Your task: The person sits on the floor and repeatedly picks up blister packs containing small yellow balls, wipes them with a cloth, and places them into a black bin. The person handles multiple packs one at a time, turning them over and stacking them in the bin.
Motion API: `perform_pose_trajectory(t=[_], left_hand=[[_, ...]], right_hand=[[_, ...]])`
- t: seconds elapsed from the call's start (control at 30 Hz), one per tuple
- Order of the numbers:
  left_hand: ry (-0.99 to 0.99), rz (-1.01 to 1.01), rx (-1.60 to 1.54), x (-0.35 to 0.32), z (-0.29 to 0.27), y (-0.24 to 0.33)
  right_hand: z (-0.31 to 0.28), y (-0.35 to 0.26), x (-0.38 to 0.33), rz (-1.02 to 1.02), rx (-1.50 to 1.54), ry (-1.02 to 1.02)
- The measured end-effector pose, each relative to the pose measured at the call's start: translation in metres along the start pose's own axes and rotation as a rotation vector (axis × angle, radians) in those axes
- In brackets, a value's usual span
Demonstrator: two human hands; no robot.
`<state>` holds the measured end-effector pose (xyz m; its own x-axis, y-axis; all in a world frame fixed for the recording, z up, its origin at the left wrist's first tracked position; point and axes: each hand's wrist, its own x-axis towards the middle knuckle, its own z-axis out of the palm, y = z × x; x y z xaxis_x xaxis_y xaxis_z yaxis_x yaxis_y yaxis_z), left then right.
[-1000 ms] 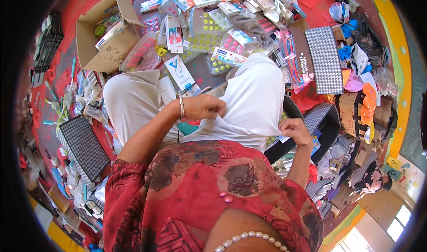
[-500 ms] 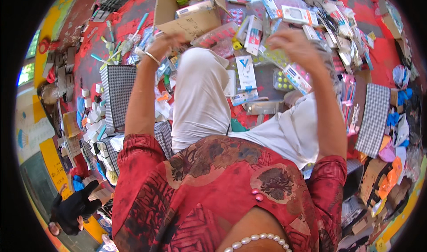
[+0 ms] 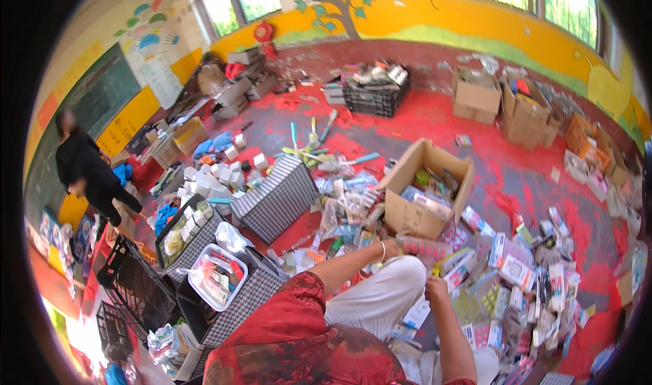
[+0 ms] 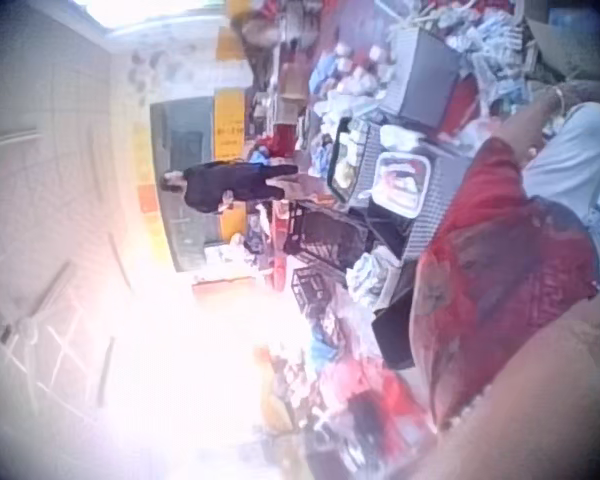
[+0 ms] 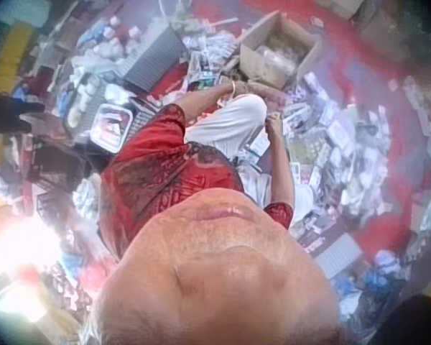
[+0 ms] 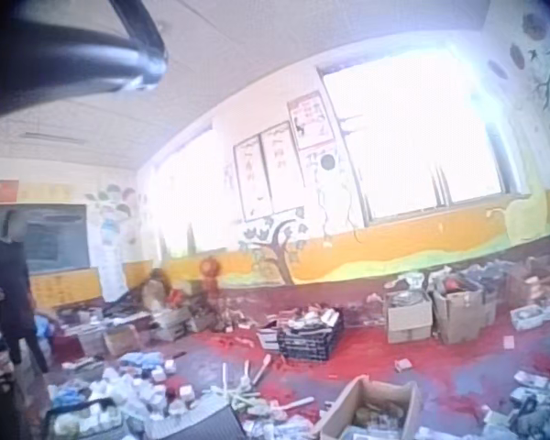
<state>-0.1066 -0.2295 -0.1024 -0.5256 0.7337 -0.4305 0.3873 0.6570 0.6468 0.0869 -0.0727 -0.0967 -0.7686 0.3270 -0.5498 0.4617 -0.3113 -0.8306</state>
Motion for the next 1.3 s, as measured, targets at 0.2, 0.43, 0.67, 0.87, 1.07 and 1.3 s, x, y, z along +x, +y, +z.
perform_pose_trajectory(t=[0.2, 0.43, 0.67, 0.87, 1.07, 1.3], left_hand=[[0.295, 0.313, 0.661, 0.008, 0.019, -0.021], [0.313, 0.02, -0.022, -0.008, 0.011, 0.004], [-0.104, 0.152, -0.96, -0.099, -0.042, 0.074], [-0.261, 0.355, -0.221, -0.189, -0.057, 0.062], [0.244, 0.357, 0.091, -0.173, -0.098, 0.105], [-0.123, 0.761, -0.156, -0.06, -0.056, 0.223]], right_hand=[[-0.001, -0.001, 0.002, 0.079, 0.245, 0.08], [-0.005, -0.019, -0.005, 0.052, 0.446, -0.061], [-0.021, -0.078, -0.076, -0.139, 0.209, -0.464], [0.014, -0.066, -0.141, -0.858, -0.933, -0.612], [-0.006, -0.034, -0.125, -0.643, -0.619, -0.563], [-0.192, -0.071, -0.136, -0.396, -0.145, 0.648]])
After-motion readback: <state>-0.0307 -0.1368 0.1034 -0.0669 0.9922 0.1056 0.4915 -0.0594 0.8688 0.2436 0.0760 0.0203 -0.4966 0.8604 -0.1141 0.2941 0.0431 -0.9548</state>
